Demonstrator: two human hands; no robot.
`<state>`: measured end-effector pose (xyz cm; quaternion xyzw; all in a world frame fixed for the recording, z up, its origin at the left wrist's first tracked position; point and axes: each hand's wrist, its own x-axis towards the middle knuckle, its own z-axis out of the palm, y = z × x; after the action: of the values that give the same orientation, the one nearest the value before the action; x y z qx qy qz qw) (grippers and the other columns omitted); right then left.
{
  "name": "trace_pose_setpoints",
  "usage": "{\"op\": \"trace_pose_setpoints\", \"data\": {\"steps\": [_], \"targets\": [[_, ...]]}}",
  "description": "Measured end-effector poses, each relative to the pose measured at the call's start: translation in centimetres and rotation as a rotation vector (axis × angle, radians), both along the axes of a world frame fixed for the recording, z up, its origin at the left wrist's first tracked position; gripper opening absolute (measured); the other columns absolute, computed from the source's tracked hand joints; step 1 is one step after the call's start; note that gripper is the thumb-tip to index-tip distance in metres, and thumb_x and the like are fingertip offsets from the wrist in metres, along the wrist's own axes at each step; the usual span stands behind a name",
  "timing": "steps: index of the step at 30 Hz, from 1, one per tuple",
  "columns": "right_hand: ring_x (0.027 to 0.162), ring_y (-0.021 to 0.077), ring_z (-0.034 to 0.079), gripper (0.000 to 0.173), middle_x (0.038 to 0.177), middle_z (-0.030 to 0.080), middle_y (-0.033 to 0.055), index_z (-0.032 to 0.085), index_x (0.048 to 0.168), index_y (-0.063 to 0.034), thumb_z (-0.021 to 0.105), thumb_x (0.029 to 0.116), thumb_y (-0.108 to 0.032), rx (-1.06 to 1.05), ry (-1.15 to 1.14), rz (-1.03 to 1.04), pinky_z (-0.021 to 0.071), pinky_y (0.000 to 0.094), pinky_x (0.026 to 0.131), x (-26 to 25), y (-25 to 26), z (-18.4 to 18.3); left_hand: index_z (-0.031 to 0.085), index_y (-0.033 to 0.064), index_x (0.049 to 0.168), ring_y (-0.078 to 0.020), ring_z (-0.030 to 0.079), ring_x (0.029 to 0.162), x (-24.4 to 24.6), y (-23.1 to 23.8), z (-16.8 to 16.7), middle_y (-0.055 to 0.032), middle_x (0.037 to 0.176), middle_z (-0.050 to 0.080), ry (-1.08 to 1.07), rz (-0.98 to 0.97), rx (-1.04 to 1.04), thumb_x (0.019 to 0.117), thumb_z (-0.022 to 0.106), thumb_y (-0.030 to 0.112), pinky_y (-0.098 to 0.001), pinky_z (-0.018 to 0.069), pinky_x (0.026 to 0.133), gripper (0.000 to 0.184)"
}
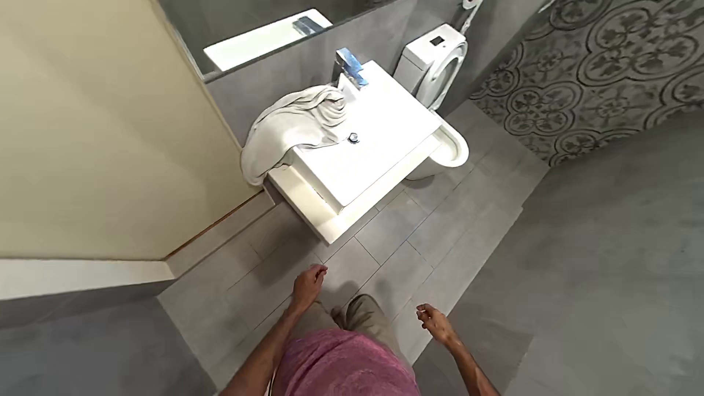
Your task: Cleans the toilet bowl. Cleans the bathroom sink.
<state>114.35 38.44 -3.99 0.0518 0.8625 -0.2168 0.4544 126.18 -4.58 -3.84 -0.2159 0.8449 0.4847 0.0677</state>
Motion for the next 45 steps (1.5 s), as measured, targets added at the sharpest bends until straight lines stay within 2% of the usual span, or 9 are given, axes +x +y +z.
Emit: {"op": "trace_pose_setpoints", "data": {"steps": [7, 10, 14, 18, 24, 30, 34, 39, 45], "targets": [[0.098, 0.037, 0.069, 0.034, 0.117, 0.068, 0.0247, 0.06, 0.133, 0.0, 0.054, 0.1066, -0.02, 0.068, -0.227, -0.257, 0.0554, 0.0542, 0.086, 0.3, 6.5, -4.3, 0.074, 0.004, 0.112, -0.0171, 0.071, 0.084, -19.3, 0.0, 6.0, -0.0097, 0.103, 0.074, 0.469, -0.085, -0.17, 0.1031, 0.052, 0.013, -0.0332, 0.0595, 0.076, 0.025], [0.1, 0.0377, 0.069, 0.035, 0.119, 0.068, 0.0248, 0.059, 0.134, -0.0012, 0.054, 0.1071, -0.023, 0.079, -0.363, -0.195, 0.055, 0.0551, 0.086, -3.1, 8.6, -6.7, 0.074, 0.0047, 0.112, -0.0184, 0.072, 0.092, -26.0, 1.5, 6.1, -0.0096, 0.106, 0.074, 0.477, -0.055, -0.229, 0.1029, 0.052, 0.013, -0.0366, 0.0603, 0.082, 0.025], [0.102, 0.04, 0.068, 0.037, 0.122, 0.066, 0.0265, 0.058, 0.136, -0.0002, 0.053, 0.1064, -0.021, -0.011, -0.348, -0.118, 0.055, 0.0585, 0.087, -14.3, 10.2, -6.8, 0.068, 0.0061, 0.127, -0.0292, 0.063, 0.119, -33.4, 2.2, 5.3, -0.0145, 0.127, 0.067, 0.161, 0.163, -0.216, 0.1036, 0.054, 0.019, -0.0511, 0.0511, 0.101, 0.03], [0.103, 0.037, 0.07, 0.038, 0.12, 0.068, 0.0239, 0.056, 0.14, 0.0001, 0.05, 0.1071, -0.018, -0.068, -0.007, 0.074, 0.0568, 0.0557, 0.091, -33.2, 8.3, -2.4, 0.052, -0.002, 0.139, -0.0333, 0.063, 0.119, -40.7, -0.3, 3.0, -0.0218, 0.129, 0.064, 0.115, 0.629, 0.096, 0.0993, 0.066, 0.02, -0.0521, 0.0521, 0.1, 0.048], [0.104, 0.0325, 0.07, 0.041, 0.12, 0.069, 0.0215, 0.058, 0.138, -0.0005, 0.048, 0.1086, -0.027, -0.241, 0.402, 0.406, 0.0547, 0.0533, 0.095, -56.6, -9.6, 8.5, 0.015, 0.0036, 0.16, -0.0325, 0.052, 0.136, -49.5, -10.0, 1.3, -0.0226, 0.156, 0.04, 0.238, 1.192, 0.842, 0.0954, 0.063, 0.06, -0.0474, 0.0506, 0.107, 0.099], [0.107, 0.024, 0.07, 0.038, 0.126, 0.068, 0.0152, 0.054, 0.141, -0.0041, 0.051, 0.1072, -0.021, -0.757, 0.421, 0.585, 0.0587, 0.0444, 0.091, -59.2, -34.2, 14.1, 0.042, 0.0071, 0.147, -0.0227, 0.064, 0.109, -53.9, -14.8, 2.2, -0.0142, 0.129, 0.062, 0.462, 1.375, 0.96, 0.0936, 0.074, 0.041, -0.0386, 0.0557, 0.09, 0.071], [0.103, 0.02, 0.07, 0.047, 0.122, 0.069, 0.0131, 0.051, 0.143, -0.0021, 0.053, 0.1061, -0.03, -0.895, 0.453, 0.606, 0.0593, 0.0406, 0.09, -57.7, -47.0, 13.9, 0.039, 0.0051, 0.147, -0.0263, 0.069, 0.107, -52.0, -17.4, 7.3, -0.0158, 0.125, 0.066, 0.629, 1.261, 0.771, 0.1019, 0.064, 0.025, -0.045, 0.06, 0.09, 0.056], [0.074, 0.0194, 0.07, 0.041, 0.098, 0.067, 0.0123, 0.044, 0.135, -0.0001, 0.059, 0.1024, -0.019, -1.005, 0.231, 0.282, 0.0606, 0.0346, 0.061, -55.1, -52.1, 13.7, 0.047, -0.0036, 0.138, -0.0198, 0.067, 0.114, -50.6, -24.6, 9.9, -0.0138, 0.124, 0.066, 0.435, 1.199, 0.205, 0.0901, 0.079, 0.03, -0.0399, 0.0581, 0.098, 0.067], [0.108, 0.0197, 0.061, 0.04, 0.124, 0.059, 0.0132, 0.057, 0.128, -0.0001, 0.062, 0.0923, -0.018, -0.948, 0.472, 0.381, 0.0549, 0.0339, 0.082, -55.3, -50.5, 14.8, 0.069, -0.0026, 0.116, -0.0396, 0.064, 0.118, -54.1, -22.6, 6.4, -0.0222, 0.114, 0.072, -0.211, 1.227, -0.475, 0.0883, 0.062, 0.068, -0.0601, 0.0388, 0.11, 0.076]]}}
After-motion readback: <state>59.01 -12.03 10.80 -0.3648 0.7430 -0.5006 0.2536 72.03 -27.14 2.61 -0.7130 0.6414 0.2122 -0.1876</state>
